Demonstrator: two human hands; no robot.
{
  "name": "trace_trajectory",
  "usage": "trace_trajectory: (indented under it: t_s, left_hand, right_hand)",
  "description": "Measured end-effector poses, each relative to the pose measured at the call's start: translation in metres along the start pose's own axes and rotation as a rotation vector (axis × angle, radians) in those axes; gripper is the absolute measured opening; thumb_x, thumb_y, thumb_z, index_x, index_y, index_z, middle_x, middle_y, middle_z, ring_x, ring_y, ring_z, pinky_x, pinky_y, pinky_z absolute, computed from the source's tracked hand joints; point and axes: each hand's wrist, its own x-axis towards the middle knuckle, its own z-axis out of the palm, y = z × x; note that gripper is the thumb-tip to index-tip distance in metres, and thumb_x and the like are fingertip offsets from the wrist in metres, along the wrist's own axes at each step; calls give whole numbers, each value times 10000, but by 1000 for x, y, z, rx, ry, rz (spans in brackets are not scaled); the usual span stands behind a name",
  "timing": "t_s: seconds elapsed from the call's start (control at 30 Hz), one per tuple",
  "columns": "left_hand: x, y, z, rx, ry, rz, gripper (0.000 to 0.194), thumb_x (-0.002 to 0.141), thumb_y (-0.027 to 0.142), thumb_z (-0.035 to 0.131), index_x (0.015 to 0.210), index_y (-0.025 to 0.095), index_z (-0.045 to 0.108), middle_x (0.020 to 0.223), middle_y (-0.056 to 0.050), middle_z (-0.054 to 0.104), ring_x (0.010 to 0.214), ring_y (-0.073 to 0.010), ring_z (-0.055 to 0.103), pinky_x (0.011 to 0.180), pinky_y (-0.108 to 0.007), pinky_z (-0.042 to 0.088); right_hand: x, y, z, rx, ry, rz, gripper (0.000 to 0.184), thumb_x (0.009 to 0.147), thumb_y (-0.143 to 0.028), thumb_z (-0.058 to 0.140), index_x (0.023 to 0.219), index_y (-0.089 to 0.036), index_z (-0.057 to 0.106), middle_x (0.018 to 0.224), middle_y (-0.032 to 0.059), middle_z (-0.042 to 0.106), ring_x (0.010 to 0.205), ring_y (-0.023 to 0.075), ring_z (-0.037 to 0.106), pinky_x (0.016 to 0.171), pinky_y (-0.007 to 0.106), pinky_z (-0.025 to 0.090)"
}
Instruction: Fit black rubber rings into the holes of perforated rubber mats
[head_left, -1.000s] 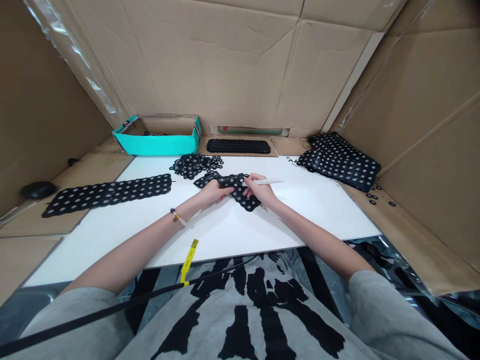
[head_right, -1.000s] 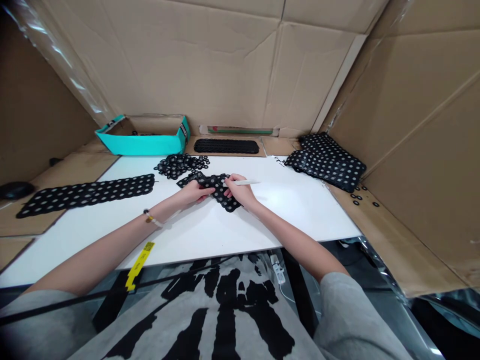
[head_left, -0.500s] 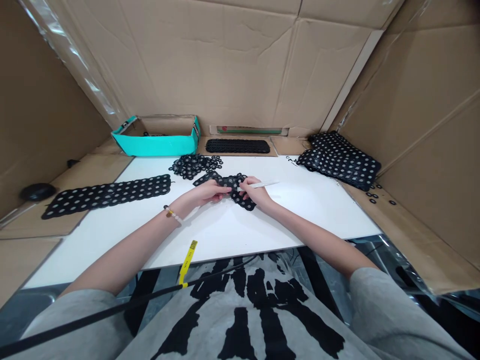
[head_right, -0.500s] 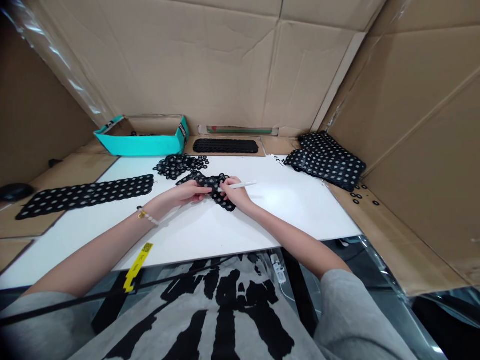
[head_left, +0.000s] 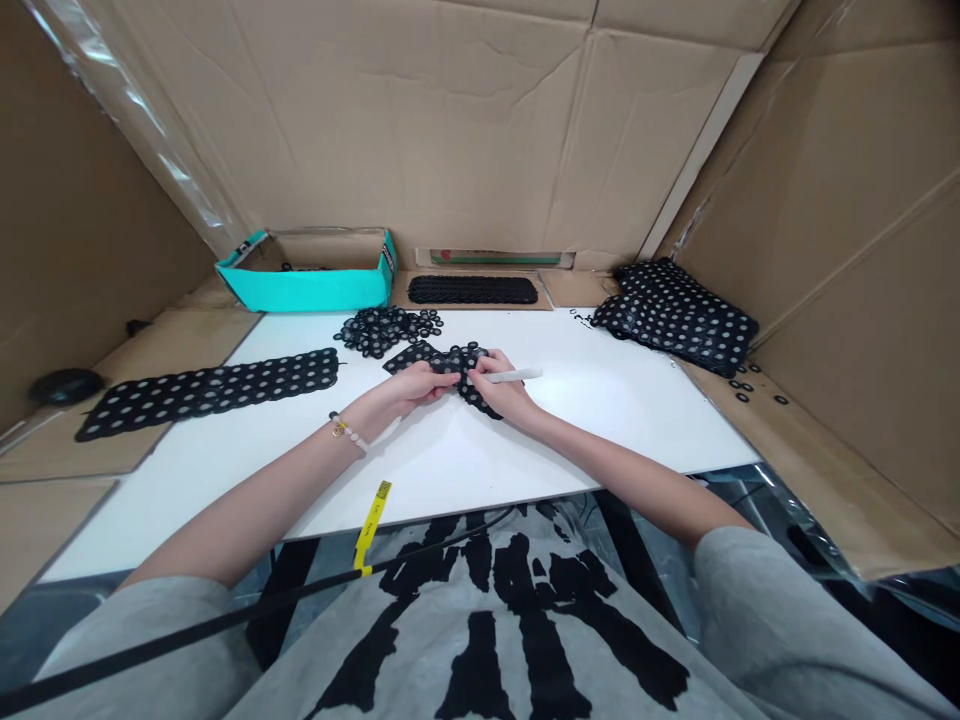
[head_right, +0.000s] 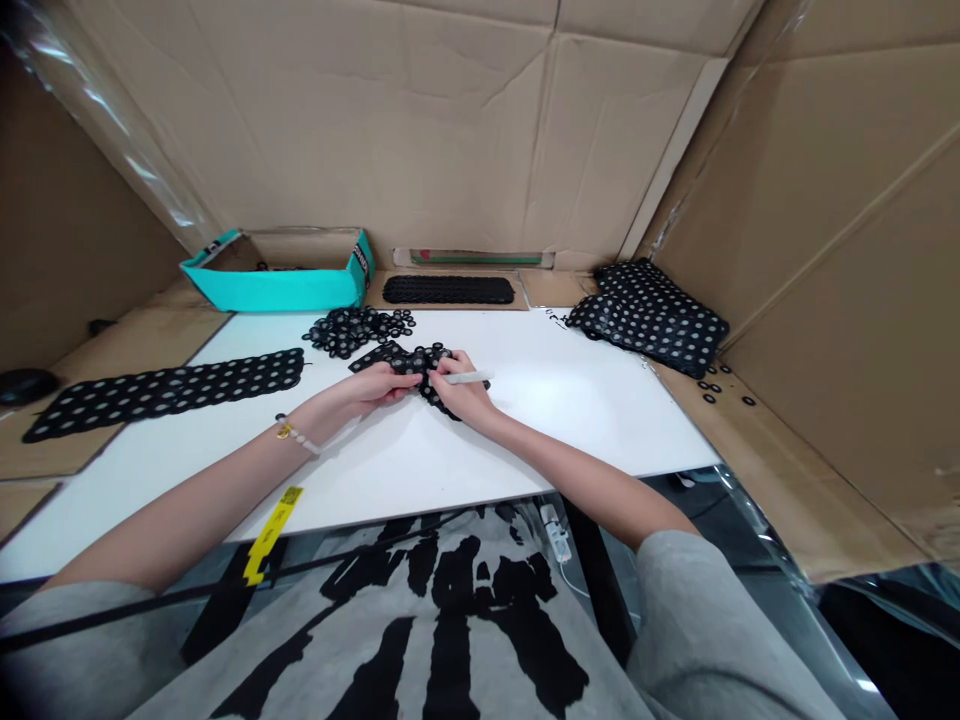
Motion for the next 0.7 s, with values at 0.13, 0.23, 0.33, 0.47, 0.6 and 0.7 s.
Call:
trace_trajectory:
  t_s: [0.13,0.23,0.33,0.47,0.6,0.7]
  left_hand:
    - [0,2,0,-11,-13,-21,480,574,431,849,448,158,475,401,28,417,397,-49,299,407,-229,144]
    - [1,3,-2,-28,-31,-27,452,569,413,856,466,150,503,421,25,434,411,-51,303,414,-226,145]
    - [2,2,-5,-76,-67,-34,406,572,397,857,510,135,553,462,17,467,440,-55,332,424,-219,178]
    - [7,0,-8,-124,-117,-32,341,602,370,840,573,127,604,497,9,494,467,-66,372,435,-216,221]
    - [8,-3,-9,-77,-105,32,350,635,404,812,565,141,592,510,-17,525,454,-85,407,429,-235,244]
    - [5,-3,-7,69,-67,112,398,658,475,787,545,155,578,517,-52,560,425,-106,425,420,-259,263]
  right_hand:
    - [4,6,3,-43,15,-49,230,835,-331,513,647,-211,455,906,40,483,871,194,518,860,357,450]
    - [5,8,3,-47,16,-54,234,843,-335,514,651,-214,456,901,44,490,880,202,517,862,361,445]
    - [5,8,3,-64,18,-68,227,843,-320,510,649,-215,457,881,45,493,886,204,516,870,366,447]
    - [8,7,1,-26,13,-32,224,825,-327,536,644,-208,478,860,40,500,848,191,528,782,346,489]
    - [15,6,-11,306,-148,224,276,762,-384,636,624,-201,482,719,8,523,628,135,541,535,260,477]
    - [20,3,-22,594,-163,417,298,709,-399,699,646,-198,488,623,-24,525,515,90,520,439,196,412]
